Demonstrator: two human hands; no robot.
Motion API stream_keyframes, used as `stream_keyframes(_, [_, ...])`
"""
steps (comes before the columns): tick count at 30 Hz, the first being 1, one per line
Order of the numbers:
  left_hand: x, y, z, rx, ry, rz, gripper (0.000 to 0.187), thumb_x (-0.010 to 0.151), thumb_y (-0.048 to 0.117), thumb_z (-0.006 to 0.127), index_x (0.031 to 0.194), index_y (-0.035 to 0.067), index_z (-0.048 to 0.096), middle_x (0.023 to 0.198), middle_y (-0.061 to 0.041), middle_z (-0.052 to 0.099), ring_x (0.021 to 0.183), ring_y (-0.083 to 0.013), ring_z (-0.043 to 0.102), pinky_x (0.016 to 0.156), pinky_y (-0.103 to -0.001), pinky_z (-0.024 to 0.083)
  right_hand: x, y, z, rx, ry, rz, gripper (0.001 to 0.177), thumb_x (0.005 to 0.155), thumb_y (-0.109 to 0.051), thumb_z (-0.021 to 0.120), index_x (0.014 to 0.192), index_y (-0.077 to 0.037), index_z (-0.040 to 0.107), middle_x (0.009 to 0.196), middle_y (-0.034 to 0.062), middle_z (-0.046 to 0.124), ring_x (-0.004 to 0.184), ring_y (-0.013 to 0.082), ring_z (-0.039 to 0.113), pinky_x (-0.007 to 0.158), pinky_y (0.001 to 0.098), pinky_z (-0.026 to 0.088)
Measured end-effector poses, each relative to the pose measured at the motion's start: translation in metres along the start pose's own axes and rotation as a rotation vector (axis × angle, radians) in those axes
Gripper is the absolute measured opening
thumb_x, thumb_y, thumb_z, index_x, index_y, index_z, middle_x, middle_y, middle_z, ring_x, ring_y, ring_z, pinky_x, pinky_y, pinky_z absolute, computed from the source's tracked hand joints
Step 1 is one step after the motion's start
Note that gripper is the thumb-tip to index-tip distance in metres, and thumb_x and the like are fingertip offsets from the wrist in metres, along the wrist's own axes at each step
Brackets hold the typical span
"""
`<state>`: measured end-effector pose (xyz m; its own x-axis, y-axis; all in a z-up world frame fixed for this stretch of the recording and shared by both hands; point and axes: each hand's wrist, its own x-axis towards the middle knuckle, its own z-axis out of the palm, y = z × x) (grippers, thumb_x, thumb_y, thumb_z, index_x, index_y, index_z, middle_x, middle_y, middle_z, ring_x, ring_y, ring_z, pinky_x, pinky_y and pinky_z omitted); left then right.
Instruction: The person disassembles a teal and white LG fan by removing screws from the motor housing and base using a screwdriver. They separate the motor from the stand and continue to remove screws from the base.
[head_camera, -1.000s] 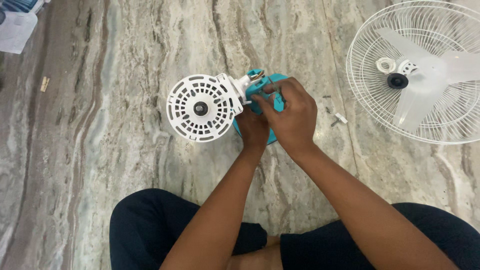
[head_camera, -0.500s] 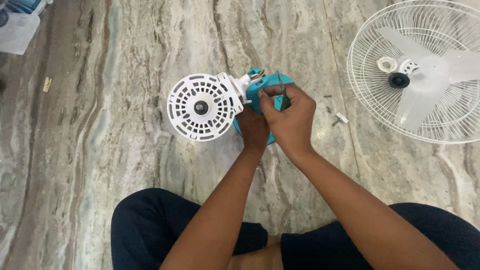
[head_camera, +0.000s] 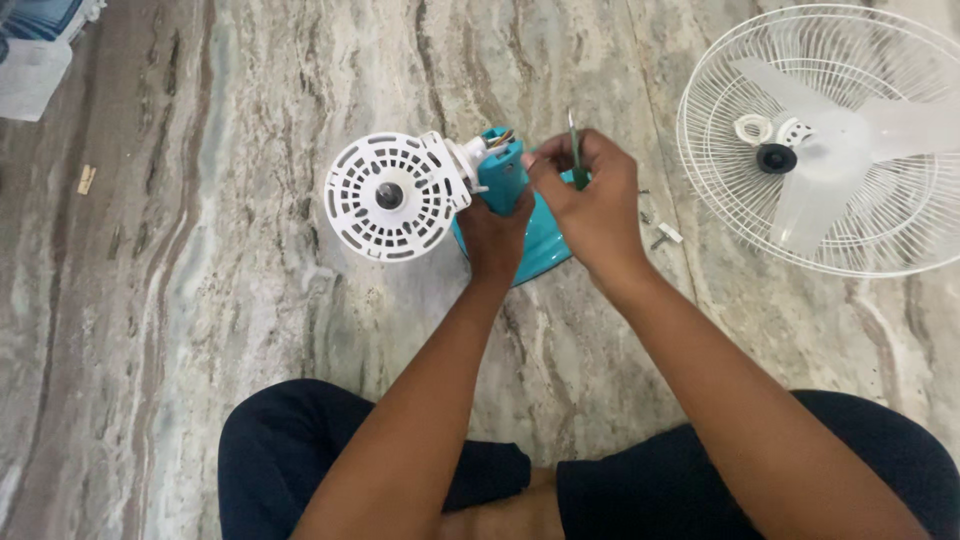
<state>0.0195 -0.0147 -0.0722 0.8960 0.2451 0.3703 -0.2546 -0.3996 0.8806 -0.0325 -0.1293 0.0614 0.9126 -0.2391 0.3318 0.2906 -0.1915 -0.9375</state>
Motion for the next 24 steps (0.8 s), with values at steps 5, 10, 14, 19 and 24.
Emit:
stream_keyframes(5, [0.013, -0.007, -0.003, -0.036, -0.057, -0.050, 0.042, 0.074, 0.027, 0.089, 0.095, -0.003, 0.068, 0.087, -0.017, 0.075, 0.077, -0.0304, 0.073, 0.075, -0.043, 0.057, 0.014, -0.031, -0.050, -0.110, -0.075, 0.008, 0.020, 0.097, -0.016, 0.076, 0.108, -0.001, 0.068, 0.084, -0.0004, 0.066, 0.072, 0.0052, 0.056, 0.064, 0.0232, 0.044])
stream_keyframes(10, [0.018, -0.024, 0.006, -0.073, -0.020, 0.037, 0.045, 0.073, 0.026, 0.089, 0.100, -0.004, 0.068, 0.092, -0.019, 0.075, 0.083, -0.0322, 0.074, 0.078, -0.043, 0.057, 0.026, -0.086, -0.102, -0.383, -0.274, 0.017, 0.038, 0.096, -0.025, 0.077, 0.125, -0.003, 0.064, 0.092, 0.0042, 0.065, 0.077, 0.0092, 0.059, 0.064, 0.0257, 0.048])
stream_keyframes(14, [0.027, -0.041, 0.014, -0.041, -0.014, 0.031, 0.052, 0.070, 0.026, 0.091, 0.105, -0.004, 0.067, 0.099, -0.021, 0.074, 0.090, -0.0353, 0.073, 0.082, -0.044, 0.057, 0.029, -0.142, -0.146, -0.685, -0.378, 0.107, 0.052, 0.092, -0.031, 0.075, 0.136, -0.007, 0.060, 0.103, 0.0116, 0.066, 0.084, 0.0169, 0.063, 0.065, 0.0327, 0.050])
stream_keyframes(19, [0.038, -0.049, 0.011, -0.147, -0.041, 0.034, 0.073, 0.064, 0.017, 0.094, 0.124, -0.005, 0.058, 0.114, -0.021, 0.070, 0.102, -0.0349, 0.068, 0.089, -0.044, 0.054, 0.036, -0.169, -0.175, -0.815, -0.379, 0.312, 0.058, 0.094, -0.027, 0.071, 0.144, -0.007, 0.052, 0.106, 0.0167, 0.069, 0.083, 0.0263, 0.062, 0.068, 0.0392, 0.052])
stream_keyframes(24, [0.054, -0.039, -0.008, -0.231, -0.301, -0.274, 0.069, 0.063, 0.016, 0.090, 0.124, 0.003, 0.060, 0.115, -0.012, 0.073, 0.103, -0.0238, 0.072, 0.091, -0.038, 0.058, 0.051, -0.121, -0.151, -0.527, -0.405, 0.371, 0.047, 0.092, -0.015, 0.060, 0.138, -0.004, 0.053, 0.096, 0.0097, 0.069, 0.074, 0.0153, 0.059, 0.063, 0.0331, 0.051])
